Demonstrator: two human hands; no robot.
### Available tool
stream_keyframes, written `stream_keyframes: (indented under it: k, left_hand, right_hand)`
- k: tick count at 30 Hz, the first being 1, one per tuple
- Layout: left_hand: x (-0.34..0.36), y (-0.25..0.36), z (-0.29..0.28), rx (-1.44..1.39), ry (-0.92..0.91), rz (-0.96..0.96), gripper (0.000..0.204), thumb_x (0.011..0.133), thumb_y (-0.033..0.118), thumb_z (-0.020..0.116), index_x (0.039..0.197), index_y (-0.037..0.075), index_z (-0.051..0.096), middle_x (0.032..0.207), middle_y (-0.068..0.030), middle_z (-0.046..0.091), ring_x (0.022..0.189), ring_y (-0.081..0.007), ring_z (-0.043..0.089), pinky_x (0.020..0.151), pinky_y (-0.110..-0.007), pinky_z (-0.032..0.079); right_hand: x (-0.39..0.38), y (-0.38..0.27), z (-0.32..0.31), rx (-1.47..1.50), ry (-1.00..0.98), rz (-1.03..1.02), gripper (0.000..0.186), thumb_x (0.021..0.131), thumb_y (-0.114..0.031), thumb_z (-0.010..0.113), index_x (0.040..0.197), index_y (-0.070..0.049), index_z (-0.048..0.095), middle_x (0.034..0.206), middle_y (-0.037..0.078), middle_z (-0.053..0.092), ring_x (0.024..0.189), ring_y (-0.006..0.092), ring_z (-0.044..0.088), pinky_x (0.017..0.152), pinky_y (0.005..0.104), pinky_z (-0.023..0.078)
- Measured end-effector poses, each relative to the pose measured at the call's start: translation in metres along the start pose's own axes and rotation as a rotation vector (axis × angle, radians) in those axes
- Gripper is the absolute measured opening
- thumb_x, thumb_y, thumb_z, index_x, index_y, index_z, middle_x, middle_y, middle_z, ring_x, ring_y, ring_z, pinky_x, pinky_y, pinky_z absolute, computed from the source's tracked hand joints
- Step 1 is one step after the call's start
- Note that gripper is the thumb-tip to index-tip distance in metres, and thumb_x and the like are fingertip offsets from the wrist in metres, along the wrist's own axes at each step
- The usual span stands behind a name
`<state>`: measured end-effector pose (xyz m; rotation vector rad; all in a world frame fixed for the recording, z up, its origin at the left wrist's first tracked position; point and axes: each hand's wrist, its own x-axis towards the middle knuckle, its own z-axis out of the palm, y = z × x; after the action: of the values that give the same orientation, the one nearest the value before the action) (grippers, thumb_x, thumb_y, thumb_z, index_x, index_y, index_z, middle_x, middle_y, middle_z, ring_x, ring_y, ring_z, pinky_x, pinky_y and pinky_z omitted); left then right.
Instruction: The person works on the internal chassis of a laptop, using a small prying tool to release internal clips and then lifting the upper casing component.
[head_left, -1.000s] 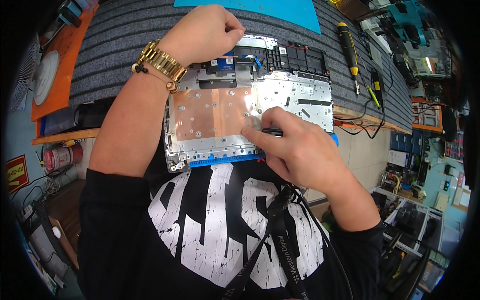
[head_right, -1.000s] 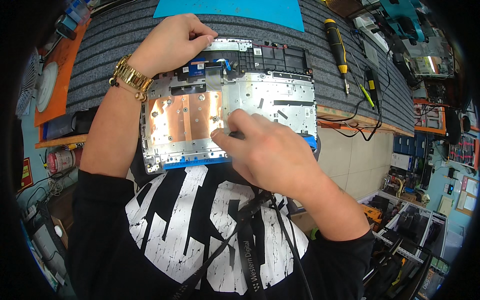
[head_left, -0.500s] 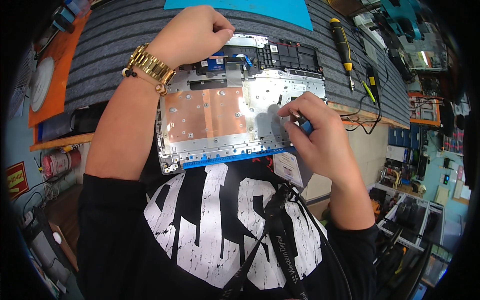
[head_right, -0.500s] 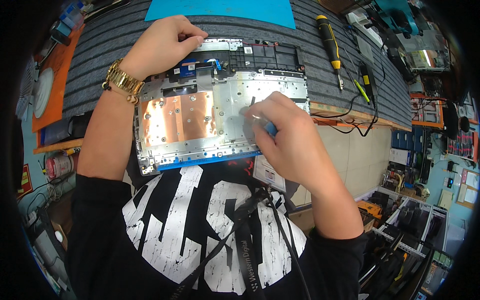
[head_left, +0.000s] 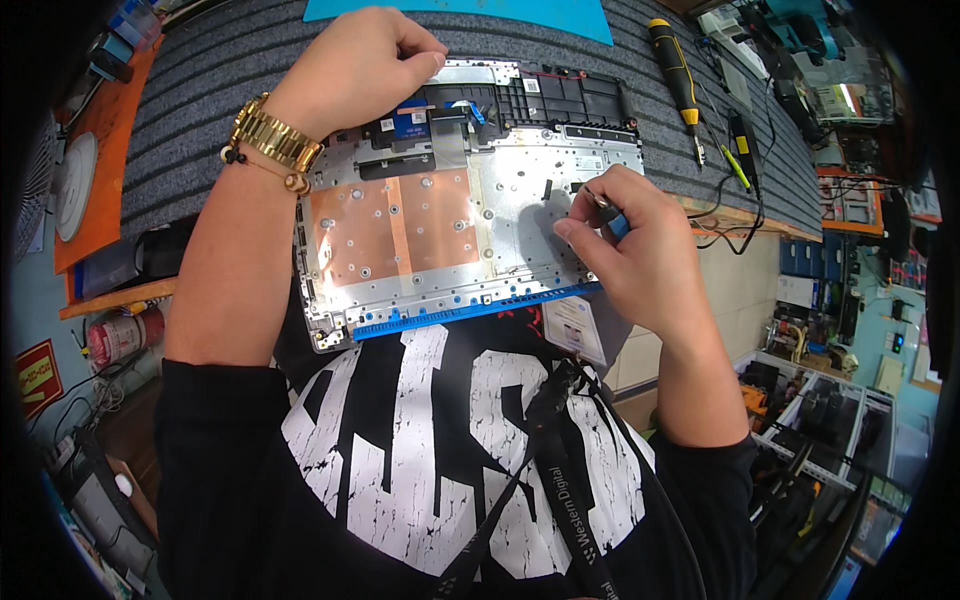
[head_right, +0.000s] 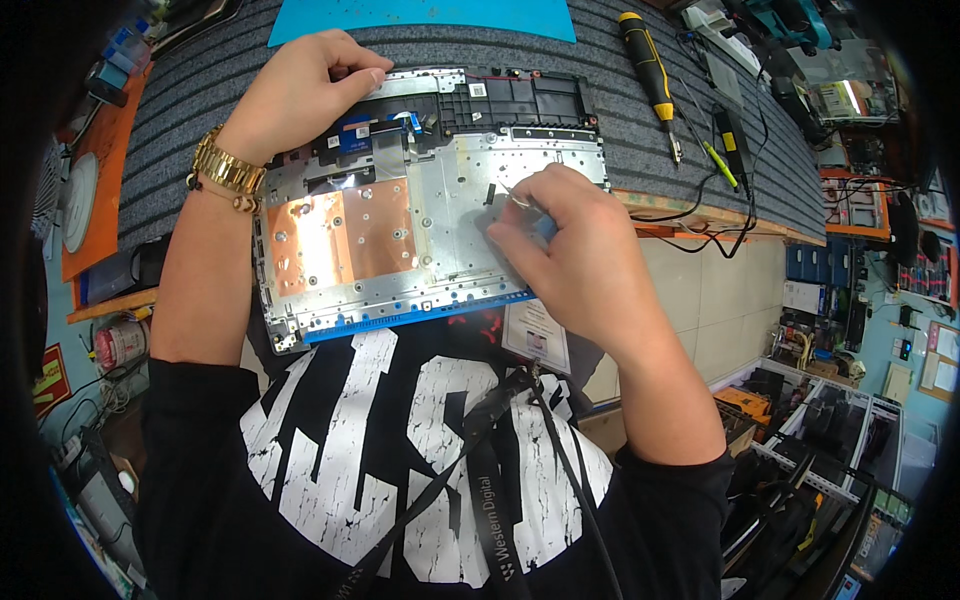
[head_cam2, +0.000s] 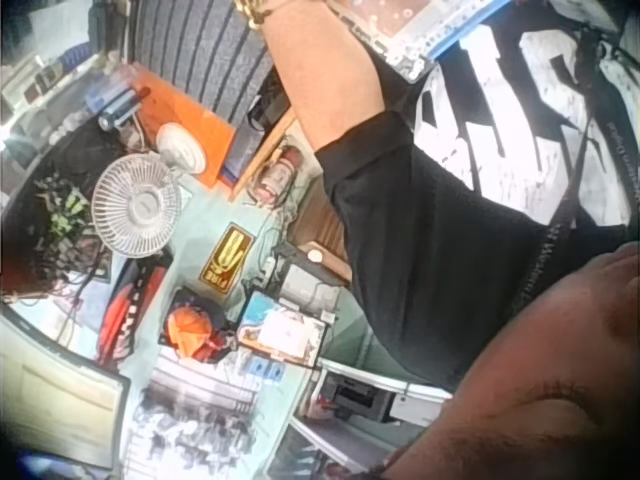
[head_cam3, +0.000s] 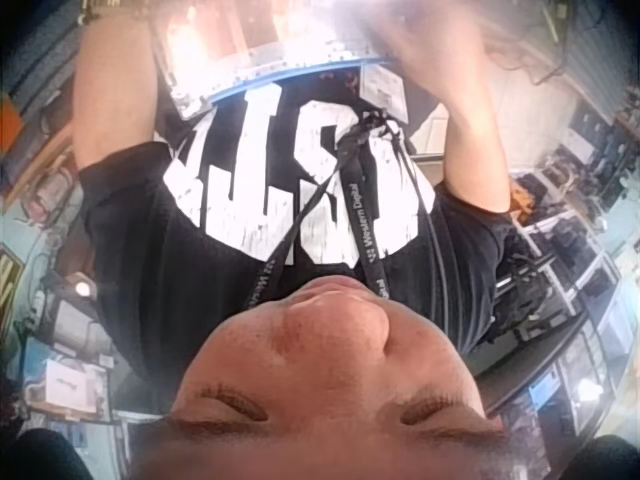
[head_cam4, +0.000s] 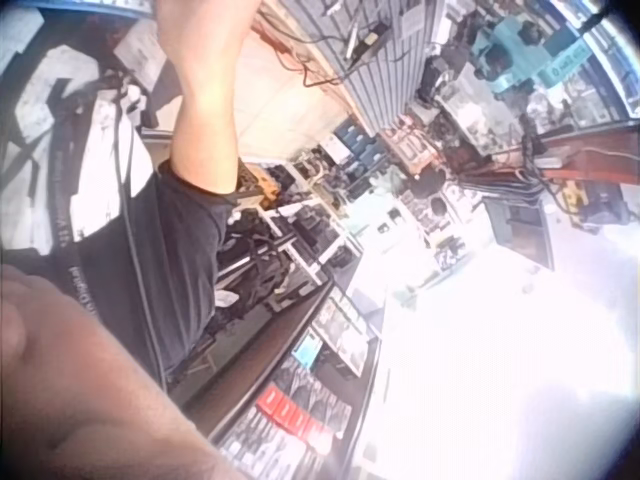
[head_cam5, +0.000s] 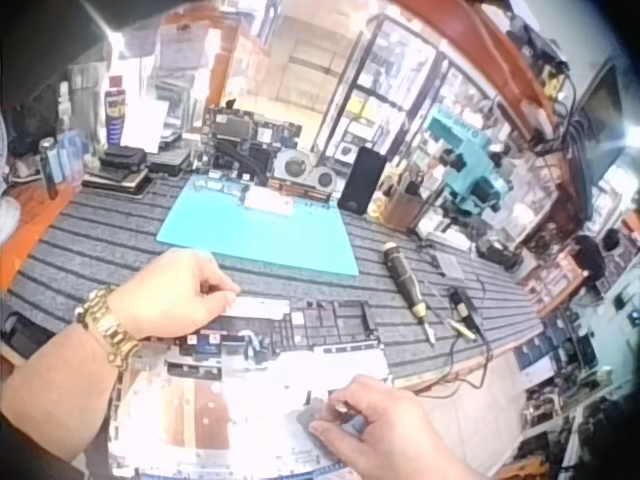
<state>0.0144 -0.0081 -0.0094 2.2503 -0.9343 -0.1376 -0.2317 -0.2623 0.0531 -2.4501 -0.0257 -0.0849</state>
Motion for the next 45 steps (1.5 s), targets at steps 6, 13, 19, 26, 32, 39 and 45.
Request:
stream_keyframes:
  k: [6, 13, 19, 26, 32, 39, 45]
  left_hand:
    - [0.000, -0.002, -0.002, 0.019, 0.006, 0.042, 0.035, 0.111, 0.030, 0.079, 0.131, 0.003, 0.090, 0.115, -0.0106, 0.082, 0.101, -0.0228, 0.077, 0.093, -0.038, 0.062]
    - [0.000, -0.003, -0.004, 0.040, -0.014, 0.039, 0.035, 0.111, 0.030, 0.080, 0.132, 0.004, 0.089, 0.116, -0.0088, 0.081, 0.100, -0.0222, 0.076, 0.094, -0.037, 0.062]
    - [-0.002, 0.000, -0.002, 0.055, -0.019, 0.094, 0.035, 0.112, 0.029, 0.080, 0.137, 0.006, 0.087, 0.118, -0.0071, 0.078, 0.103, -0.0217, 0.073, 0.095, -0.037, 0.060]
    - [-0.004, 0.001, -0.002, 0.083, -0.016, 0.122, 0.034, 0.112, 0.029, 0.079, 0.138, 0.009, 0.088, 0.115, -0.0062, 0.075, 0.103, -0.0213, 0.069, 0.095, -0.037, 0.059]
    - [-0.003, 0.001, -0.002, 0.099, -0.030, 0.119, 0.034, 0.112, 0.029, 0.079, 0.140, 0.010, 0.088, 0.115, -0.0065, 0.074, 0.103, -0.0218, 0.068, 0.096, -0.037, 0.058]
    - [-0.004, 0.005, 0.001, 0.090, -0.028, 0.151, 0.037, 0.113, 0.027, 0.078, 0.146, 0.013, 0.085, 0.107, -0.0056, 0.065, 0.105, -0.0228, 0.065, 0.097, -0.038, 0.057]
    - [-0.005, 0.005, 0.003, 0.144, -0.029, 0.156, 0.036, 0.114, 0.025, 0.077, 0.148, 0.017, 0.085, 0.103, -0.0055, 0.060, 0.102, -0.0221, 0.062, 0.096, -0.038, 0.055]
  right_hand:
    - [-0.007, 0.000, -0.006, 0.176, -0.010, 0.080, 0.022, 0.100, -0.001, 0.081, 0.120, 0.001, 0.071, 0.109, 0.012, 0.072, 0.098, 0.0216, 0.069, 0.092, 0.0355, 0.055]
    - [-0.020, 0.007, -0.026, 0.069, -0.163, -0.107, 0.034, 0.100, 0.003, 0.079, 0.133, 0.001, 0.072, 0.121, 0.014, 0.073, 0.108, 0.0262, 0.073, 0.097, 0.0356, 0.057]
    - [-0.045, -0.009, -0.013, -0.106, -0.162, -0.170, 0.038, 0.090, 0.004, 0.086, 0.127, -0.006, 0.087, 0.125, 0.014, 0.080, 0.104, 0.0359, 0.079, 0.089, 0.0443, 0.064]
    - [-0.050, -0.012, -0.004, -0.187, -0.128, -0.199, 0.043, 0.086, 0.005, 0.084, 0.127, -0.010, 0.089, 0.129, 0.011, 0.081, 0.106, 0.0339, 0.078, 0.089, 0.0443, 0.064]
    - [-0.051, -0.012, -0.003, -0.176, -0.132, -0.190, 0.042, 0.087, 0.005, 0.085, 0.126, -0.009, 0.088, 0.130, 0.012, 0.081, 0.105, 0.0351, 0.078, 0.089, 0.0449, 0.065]
    - [-0.054, -0.007, 0.002, -0.254, -0.099, -0.266, 0.056, 0.079, 0.001, 0.088, 0.133, -0.011, 0.084, 0.130, 0.007, 0.077, 0.105, 0.0292, 0.073, 0.084, 0.0436, 0.064]
    - [-0.055, -0.004, 0.002, -0.250, -0.081, -0.281, 0.044, 0.083, 0.005, 0.086, 0.125, -0.007, 0.090, 0.126, 0.011, 0.082, 0.094, 0.0313, 0.075, 0.078, 0.0430, 0.064]
